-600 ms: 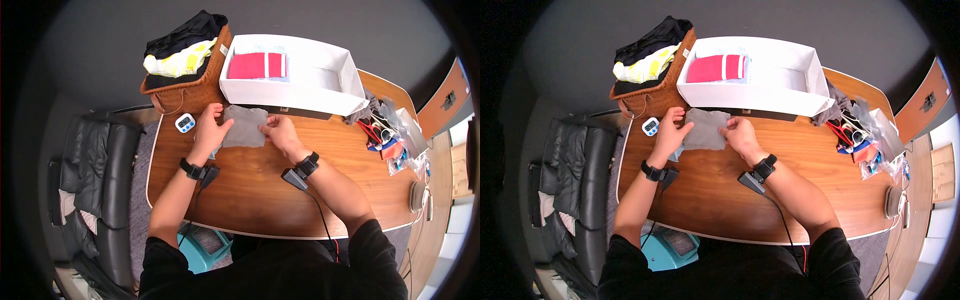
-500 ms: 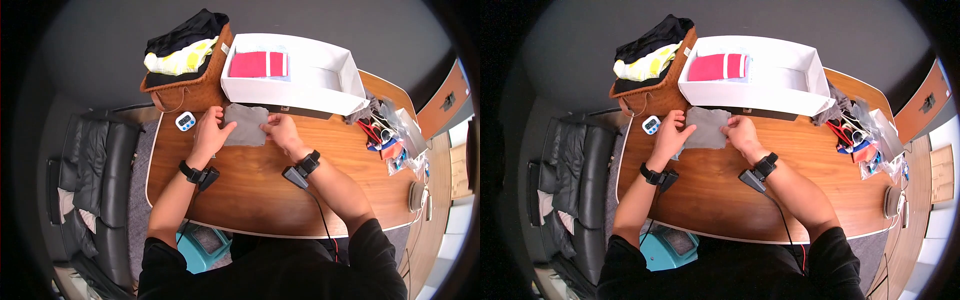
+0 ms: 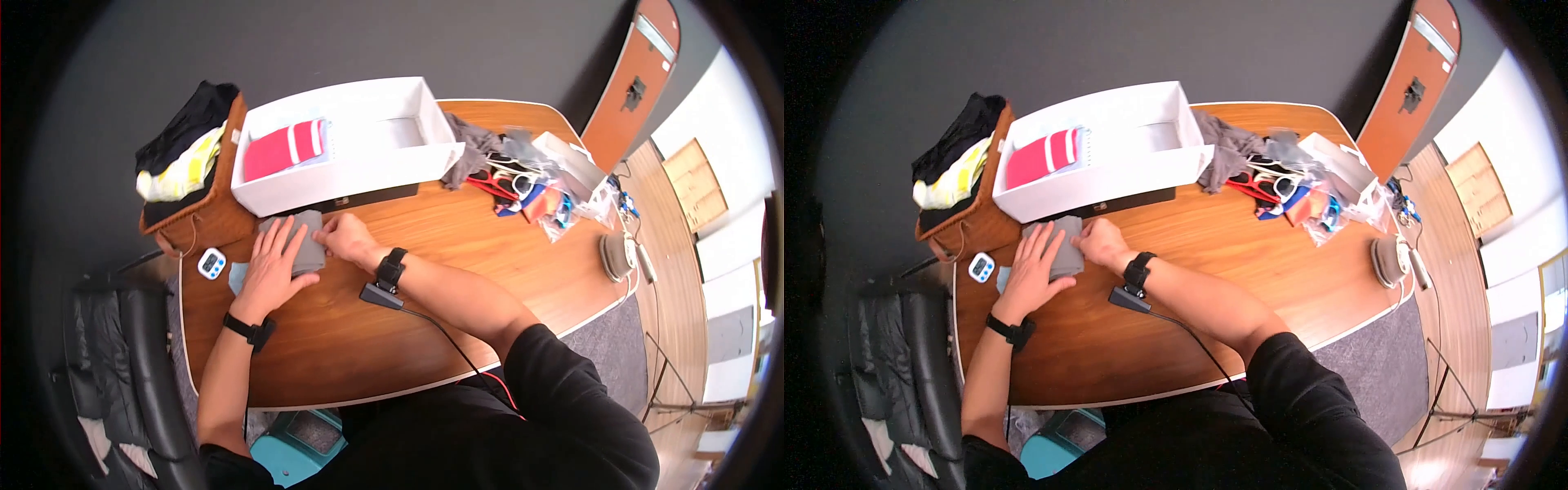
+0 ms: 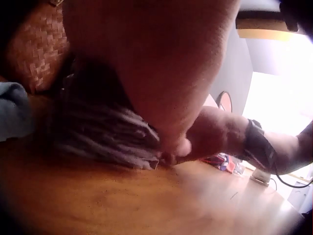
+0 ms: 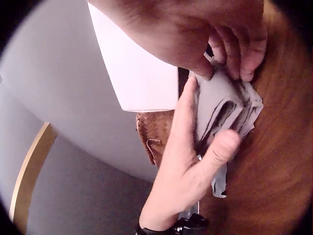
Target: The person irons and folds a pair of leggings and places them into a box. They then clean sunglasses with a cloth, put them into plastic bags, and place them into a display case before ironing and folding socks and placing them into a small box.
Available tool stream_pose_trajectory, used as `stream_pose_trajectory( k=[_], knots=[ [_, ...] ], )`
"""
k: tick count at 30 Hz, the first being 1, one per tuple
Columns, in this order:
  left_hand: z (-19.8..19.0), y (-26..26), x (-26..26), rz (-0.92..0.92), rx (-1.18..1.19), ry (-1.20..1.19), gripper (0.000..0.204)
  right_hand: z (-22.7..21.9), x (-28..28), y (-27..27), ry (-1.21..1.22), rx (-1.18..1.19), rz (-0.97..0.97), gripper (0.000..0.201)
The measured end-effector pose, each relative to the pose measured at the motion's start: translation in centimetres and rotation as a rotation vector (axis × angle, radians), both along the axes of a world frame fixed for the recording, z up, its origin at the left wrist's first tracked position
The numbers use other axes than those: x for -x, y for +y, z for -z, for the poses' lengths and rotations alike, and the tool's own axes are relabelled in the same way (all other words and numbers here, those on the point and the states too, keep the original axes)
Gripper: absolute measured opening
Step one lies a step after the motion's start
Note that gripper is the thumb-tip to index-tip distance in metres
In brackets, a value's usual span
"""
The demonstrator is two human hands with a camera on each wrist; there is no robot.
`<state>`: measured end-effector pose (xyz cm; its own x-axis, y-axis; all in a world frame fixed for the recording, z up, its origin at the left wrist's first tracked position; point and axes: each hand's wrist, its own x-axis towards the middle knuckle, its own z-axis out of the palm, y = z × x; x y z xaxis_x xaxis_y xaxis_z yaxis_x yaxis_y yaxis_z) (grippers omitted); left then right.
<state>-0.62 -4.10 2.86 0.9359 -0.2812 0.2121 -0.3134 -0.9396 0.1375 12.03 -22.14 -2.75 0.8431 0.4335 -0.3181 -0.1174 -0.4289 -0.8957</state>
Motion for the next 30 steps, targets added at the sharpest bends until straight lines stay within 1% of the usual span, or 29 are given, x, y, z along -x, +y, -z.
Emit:
stream_pose_trajectory(
  k=[1,2,3,4,5,7,9,11,13,14,15,16,17,18,19,20,21,22,23,24,25,26,27,28,29,30],
  knots=[
    [-0.2,-0.4,0.3,0.001,-0.046,0.055,0.094,-1.3,0.3,-1.1,-0.010,-0.001,0.015,0.041],
    [1.3,0.3,0.1,-0.001,-0.042,0.122,0.107,-2.5,0.8,-2.4,-0.055,0.044,-0.082,0.042],
    [1.3,0.5,0.1,0.010,-0.049,0.115,0.107,-3.5,1.2,-3.9,-0.102,0.087,-0.180,0.042],
    [1.4,0.3,0.2,0.011,-0.071,0.131,0.108,-4.0,1.8,-5.7,-0.252,0.109,-0.229,0.037],
    [1.5,0.3,0.3,0.010,-0.094,0.147,0.110,-4.6,2.0,-7.6,-0.256,0.109,-0.220,0.037],
    [1.6,0.4,0.2,0.013,-0.107,0.168,0.113,-5.7,1.9,-12.0,-0.409,0.143,-0.412,0.028],
    [1.1,0.2,0.3,0.010,-0.119,0.218,0.113,-5.2,0.2,-16.7,-0.628,0.194,-0.274,0.019],
    [0.5,0.1,0.4,0.017,-0.105,0.205,0.111,-4.5,-3.5,-21.2,-0.814,0.231,-0.008,0.017],
    [-1.3,-0.5,1.0,0.024,-0.107,0.141,0.105,-6.2,-7.0,-25.1,-0.853,0.293,0.165,0.019],
    [-2.5,-1.3,1.6,0.024,-0.099,0.033,0.094,-6.4,-8.8,-26.3,-0.883,0.333,0.241,0.020],
    [-3.0,-1.6,2.3,0.020,-0.112,0.031,0.094,-6.5,-10.5,-26.9,-0.911,0.371,0.316,0.022],
    [-3.3,-1.8,3.1,-0.023,-0.083,-0.047,0.089,-6.7,-11.5,-27.2,-0.874,0.435,0.348,0.029],
    [-3.7,-2.1,4.1,-0.065,-0.055,-0.125,0.085,-6.7,-12.3,-27.1,-0.872,0.419,0.351,0.029],
    [-4.6,-3.6,5.3,-0.071,-0.032,-0.163,0.078,-6.7,-13.0,-27.0,-0.856,0.531,0.304,0.028],
    [-4.6,-4.6,6.2,-0.072,-0.043,-0.163,0.078,-6.8,-13.4,-26.7,-0.841,0.640,0.257,0.028],
    [-4.5,-5.4,7.4,-0.101,-0.038,-0.170,0.076,-6.8,-13.6,-26.5,-0.837,0.682,0.183,0.023],
    [-4.5,-6.2,8.4,-0.131,-0.033,-0.179,0.074,-6.3,-13.9,-26.1,-0.837,0.669,0.182,0.023],
    [-4.6,-7.1,9.3,-0.153,-0.034,-0.154,0.068,-5.7,-14.2,-25.8,-0.890,0.633,0.203,0.021],
    [-4.4,-7.7,10.0,-0.157,-0.042,-0.154,0.068,-5.1,-14.4,-25.7,-0.941,0.600,0.224,0.019],
    [-4.0,-8.2,10.7,-0.186,-0.025,-0.148,0.067,-5.9,-13.6,-26.0,-0.968,0.538,0.218,0.019],
    [-4.0,-8.9,10.9,-0.214,-0.006,-0.142,0.065,-6.4,-12.9,-26.2,-0.968,0.532,0.219,0.019],
    [-3.9,-9.8,11.0,-0.212,0.005,-0.165,0.062,-6.9,-12.1,-26.4,-0.996,0.402,0.263,0.020],
    [-4.0,-10.8,10.9,-0.216,0.001,-0.162,0.062,-7.4,-10.9,-26.6,-1.019,0.271,0.302,0.021],
    [-4.1,-11.7,10.7,-0.188,0.032,-0.174,0.059,-8.4,-9.0,-26.9,-0.986,0.162,0.293,0.022],
    [-4.4,-12.8,10.2,-0.159,0.064,-0.190,0.056,-9.1,-6.6,-27.0,-1.008,0.053,0.313,0.021],
    [-5.3,-14.4,9.5,-0.108,0.042,-0.234,0.053,-9.6,-4.1,-27.4,-0.979,0.036,0.286,0.020]
  ],
)
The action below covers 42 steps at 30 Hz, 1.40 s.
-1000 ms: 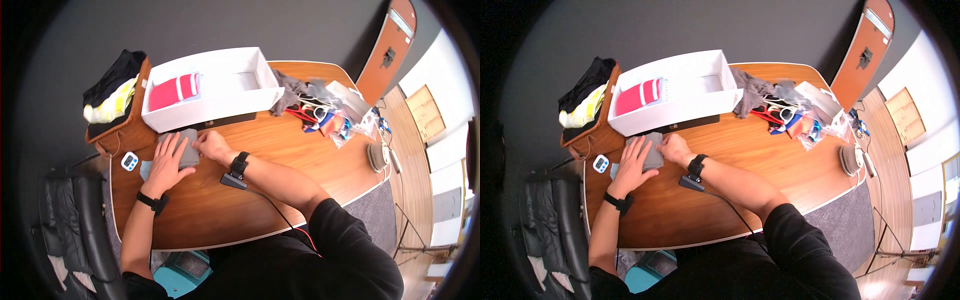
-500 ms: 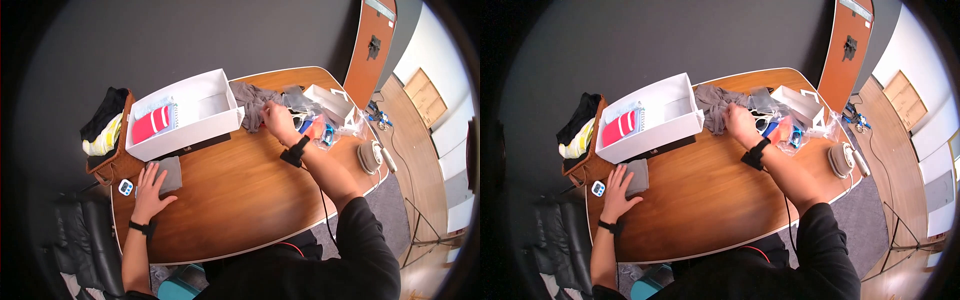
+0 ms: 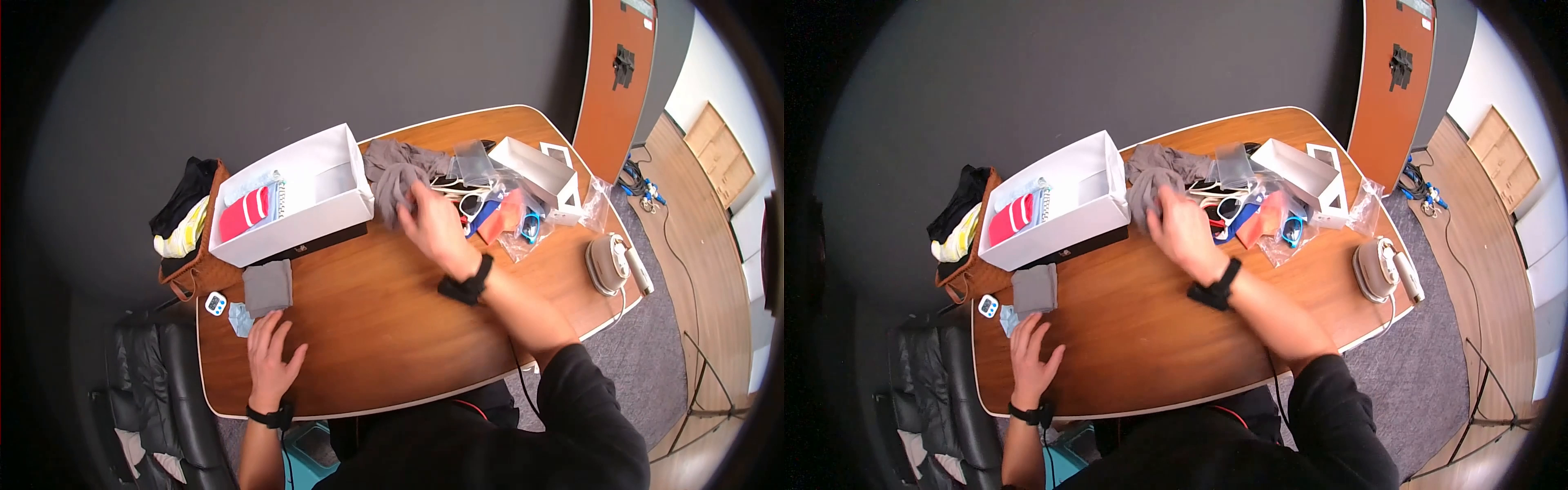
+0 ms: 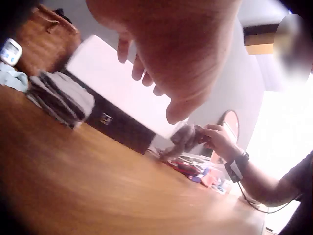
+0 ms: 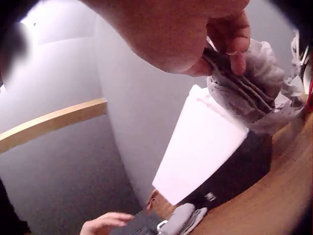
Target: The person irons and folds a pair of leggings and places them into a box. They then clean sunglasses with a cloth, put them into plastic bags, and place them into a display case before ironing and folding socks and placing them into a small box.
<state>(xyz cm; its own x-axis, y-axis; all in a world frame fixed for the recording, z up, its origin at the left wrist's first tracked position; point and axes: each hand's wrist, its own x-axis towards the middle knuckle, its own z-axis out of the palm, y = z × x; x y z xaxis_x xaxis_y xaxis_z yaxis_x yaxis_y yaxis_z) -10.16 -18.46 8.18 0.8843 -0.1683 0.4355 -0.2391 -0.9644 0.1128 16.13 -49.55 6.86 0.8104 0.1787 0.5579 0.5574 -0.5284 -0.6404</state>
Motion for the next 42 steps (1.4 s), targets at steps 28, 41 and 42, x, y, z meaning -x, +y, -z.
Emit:
stream_pose_trajectory(
  k=[28,41,42],
  knots=[
    [-5.0,-14.1,1.5,0.641,0.744,0.311,0.085,-9.3,27.0,-10.0,0.471,-0.378,-0.178,0.018],
    [-4.1,-8.6,2.9,0.299,1.248,0.414,0.038,-1.5,24.4,-3.9,0.400,-0.432,-0.415,0.056],
    [-5.0,-7.8,2.9,0.285,1.333,0.422,0.039,-0.7,23.7,-3.1,0.353,-0.321,-0.512,0.072]
  ],
)
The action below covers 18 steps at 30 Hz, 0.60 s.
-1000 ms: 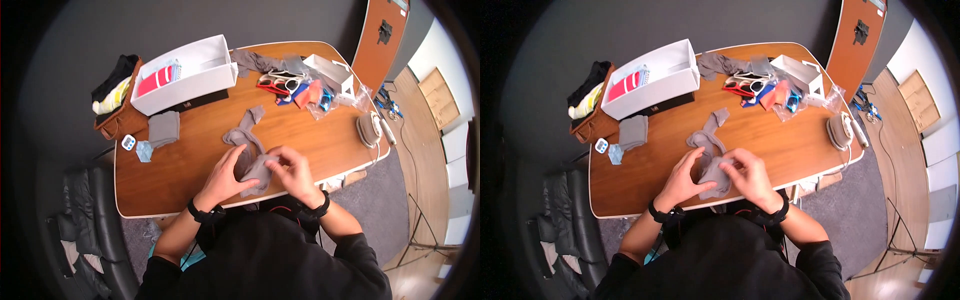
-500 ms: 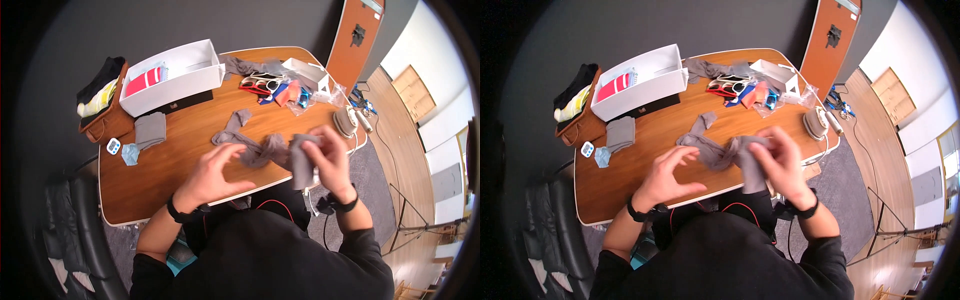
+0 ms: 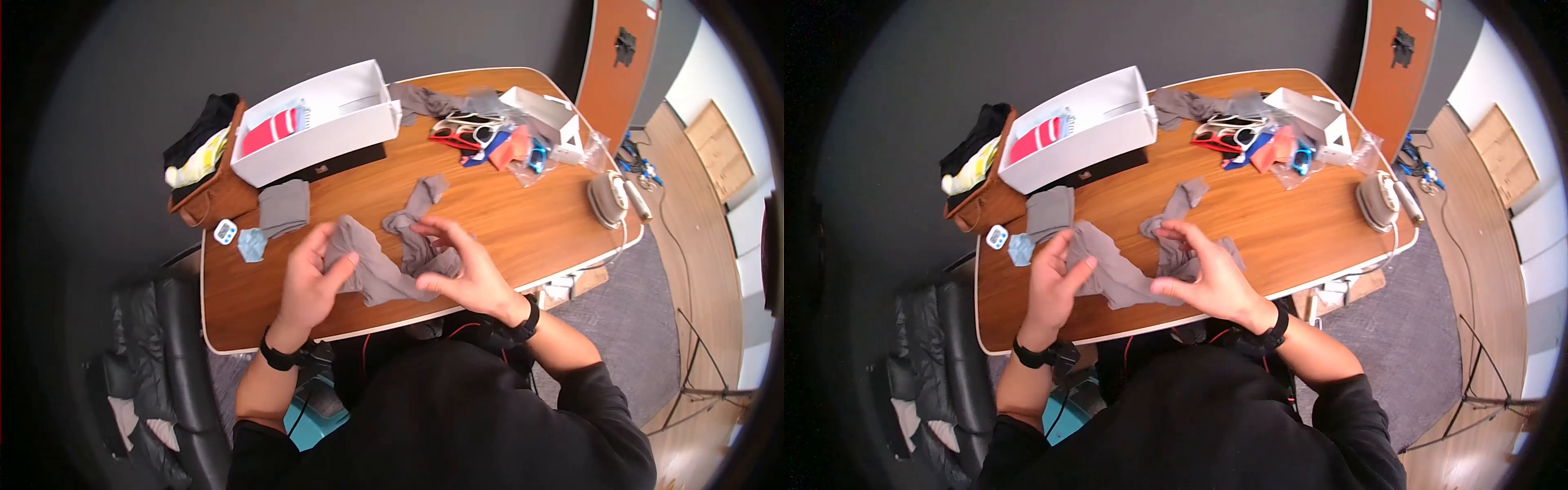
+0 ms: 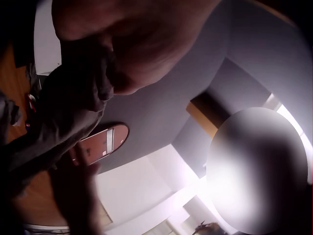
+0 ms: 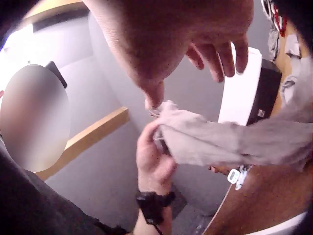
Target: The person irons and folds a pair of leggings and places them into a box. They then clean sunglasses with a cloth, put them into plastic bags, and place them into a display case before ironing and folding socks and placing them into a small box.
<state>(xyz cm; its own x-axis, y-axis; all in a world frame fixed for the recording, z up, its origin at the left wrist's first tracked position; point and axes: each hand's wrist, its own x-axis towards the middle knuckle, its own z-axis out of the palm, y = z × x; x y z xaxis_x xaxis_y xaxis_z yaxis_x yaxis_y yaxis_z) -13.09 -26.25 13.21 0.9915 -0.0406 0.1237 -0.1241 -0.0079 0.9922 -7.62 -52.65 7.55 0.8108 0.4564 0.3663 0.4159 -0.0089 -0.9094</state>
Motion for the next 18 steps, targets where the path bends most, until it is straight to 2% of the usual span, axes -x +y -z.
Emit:
stream_pose_trajectory(
  k=[1,2,3,5,6,8,9,11,13,16,18],
  knots=[
    [-0.8,1.0,-0.1,-0.013,0.080,0.026,0.040,0.5,-0.5,0.6,-0.093,0.074,-0.095,0.087],
    [-1.2,1.9,-0.2,-0.049,0.135,-0.006,0.041,0.7,-0.6,1.1,0.079,0.173,-0.252,0.103],
    [-2.4,2.3,-0.2,-0.066,0.183,-0.015,0.041,1.7,-0.6,1.9,0.062,0.193,-0.291,0.090],
    [-4.8,3.6,0.3,-0.119,0.266,-0.098,0.042,0.0,-0.8,2.8,0.100,0.551,-0.373,0.070],
    [-5.7,5.2,0.7,-0.172,0.252,-0.179,0.040,1.0,-1.3,3.1,0.104,0.549,-0.376,0.070],
    [-8.4,8.2,1.6,-0.312,0.248,-0.324,0.034,3.8,-2.5,3.4,-0.095,0.361,-0.605,0.048],
    [-10.0,9.7,2.0,-0.401,0.257,-0.389,0.031,3.4,-3.0,2.7,-0.091,0.367,-0.603,0.048],
    [-11.8,15.0,2.9,-0.563,0.352,-0.467,0.028,2.3,-4.2,-0.2,0.160,0.371,-0.547,0.034],
    [-11.8,19.4,3.2,-0.696,0.392,-0.477,0.026,3.0,-5.8,-4.0,0.459,0.215,-0.429,0.025],
    [-7.5,24.2,3.2,-0.816,0.394,-0.405,0.023,0.4,-7.9,-10.0,0.512,0.231,-0.278,0.020],
    [-5.3,24.5,3.1,-0.921,0.480,-0.332,0.022,-1.6,-8.4,-12.9,0.506,0.282,-0.158,0.019]
  ],
)
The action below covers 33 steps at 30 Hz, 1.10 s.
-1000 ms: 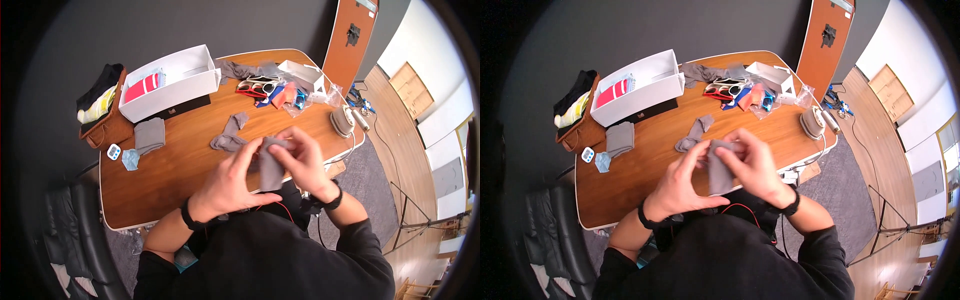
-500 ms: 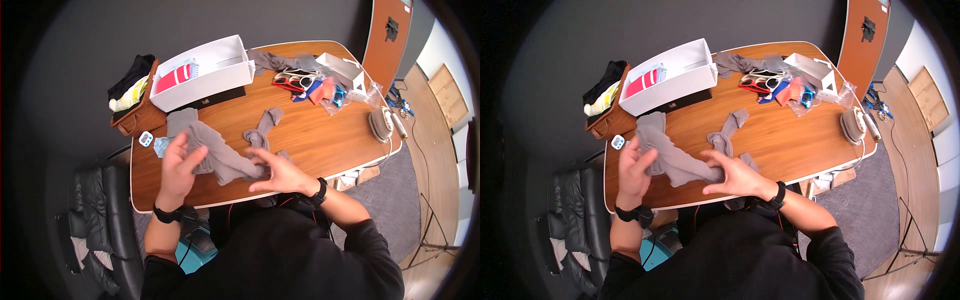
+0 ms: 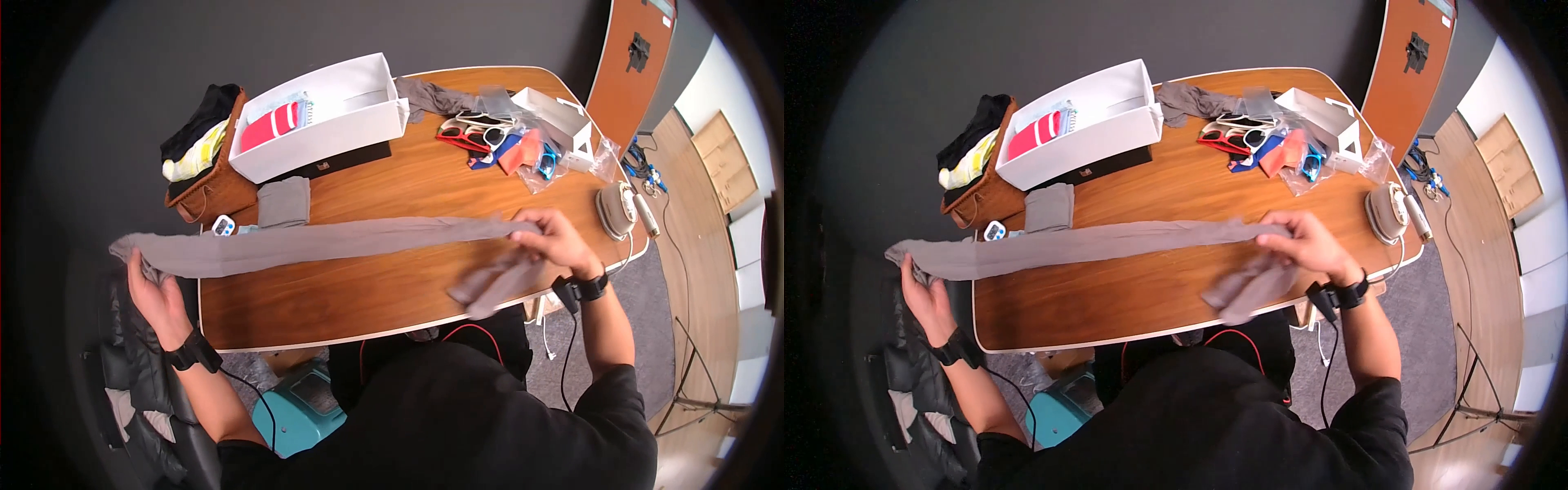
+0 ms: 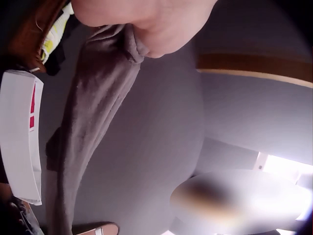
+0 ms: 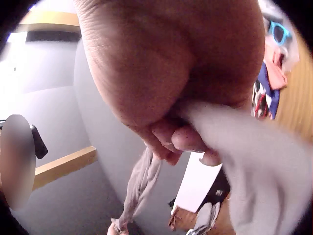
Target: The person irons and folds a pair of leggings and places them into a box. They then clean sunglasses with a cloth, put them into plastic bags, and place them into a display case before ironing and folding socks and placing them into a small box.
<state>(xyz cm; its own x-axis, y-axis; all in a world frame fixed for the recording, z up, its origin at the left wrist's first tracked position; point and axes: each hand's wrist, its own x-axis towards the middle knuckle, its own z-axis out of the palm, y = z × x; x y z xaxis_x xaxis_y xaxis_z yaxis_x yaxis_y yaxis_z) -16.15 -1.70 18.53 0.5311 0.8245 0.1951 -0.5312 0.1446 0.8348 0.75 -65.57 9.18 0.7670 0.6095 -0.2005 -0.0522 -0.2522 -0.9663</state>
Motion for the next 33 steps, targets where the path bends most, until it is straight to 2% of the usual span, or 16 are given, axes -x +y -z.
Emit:
stream_pose_trajectory(
  k=[5,8,11,12,13,15,16,19,20,21,23,25,27,28,31,33],
  knots=[
    [3.9,1.6,-0.2,-0.090,0.052,0.023,0.023,-2.0,-2.0,-6.6,-0.211,0.089,0.112,0.011],
    [9.0,2.5,0.0,-0.003,-0.099,0.199,0.019,-3.6,-3.0,-9.0,-0.306,0.266,0.179,0.011],
    [14.3,0.8,0.1,0.143,-0.174,0.456,0.017,-0.5,-4.7,-11.2,-0.391,0.511,0.170,0.017],
    [16.6,0.8,0.3,0.177,-0.242,0.610,0.019,1.5,-5.0,-11.9,-0.558,0.550,0.127,0.020],
    [18.5,1.2,1.1,0.199,-0.311,0.768,0.020,1.6,-4.4,-11.2,-0.620,0.753,0.138,0.021],
    [20.4,-1.0,1.8,0.253,-0.304,0.788,0.024,3.9,-4.2,-11.6,-0.787,0.928,0.099,0.021],
    [21.1,-1.2,2.2,0.280,-0.302,0.800,0.025,3.9,-4.1,-11.1,-0.680,0.956,0.088,0.023],
    [21.0,-1.0,2.9,0.387,-0.313,0.872,0.027,3.7,-3.2,-10.5,-0.409,0.835,0.201,0.031],
    [19.8,-1.8,2.8,0.344,-0.278,0.898,0.029,5.5,-3.7,-11.9,-0.647,0.794,0.125,0.042],
    [20.1,-1.6,3.0,0.327,-0.278,0.900,0.029,4.3,-2.9,-10.9,-0.634,0.822,0.133,0.053],
    [21.0,-1.0,2.9,0.002,-0.778,0.891,0.033,5.1,-2.6,-10.8,-0.817,0.893,0.127,0.062],
    [17.4,-3.0,3.4,-0.037,-0.835,0.927,0.039,3.9,-1.4,-9.3,-0.835,0.844,0.132,0.064],
    [14.8,-4.5,4.5,0.259,-1.297,0.820,0.042,3.5,-0.2,-8.1,-0.848,0.806,0.139,0.066],
    [14.3,-5.0,4.8,0.398,-1.387,0.825,0.048,3.5,0.2,-7.8,-0.827,0.750,0.106,0.066],
    [13.6,-5.5,5.4,0.499,-1.621,0.854,0.052,4.2,0.5,-7.5,-0.805,0.653,0.065,0.061],
    [15.0,-4.9,5.7,0.521,-1.480,0.895,0.045,5.3,1.0,-7.8,-0.794,0.696,0.095,0.049]
  ],
)
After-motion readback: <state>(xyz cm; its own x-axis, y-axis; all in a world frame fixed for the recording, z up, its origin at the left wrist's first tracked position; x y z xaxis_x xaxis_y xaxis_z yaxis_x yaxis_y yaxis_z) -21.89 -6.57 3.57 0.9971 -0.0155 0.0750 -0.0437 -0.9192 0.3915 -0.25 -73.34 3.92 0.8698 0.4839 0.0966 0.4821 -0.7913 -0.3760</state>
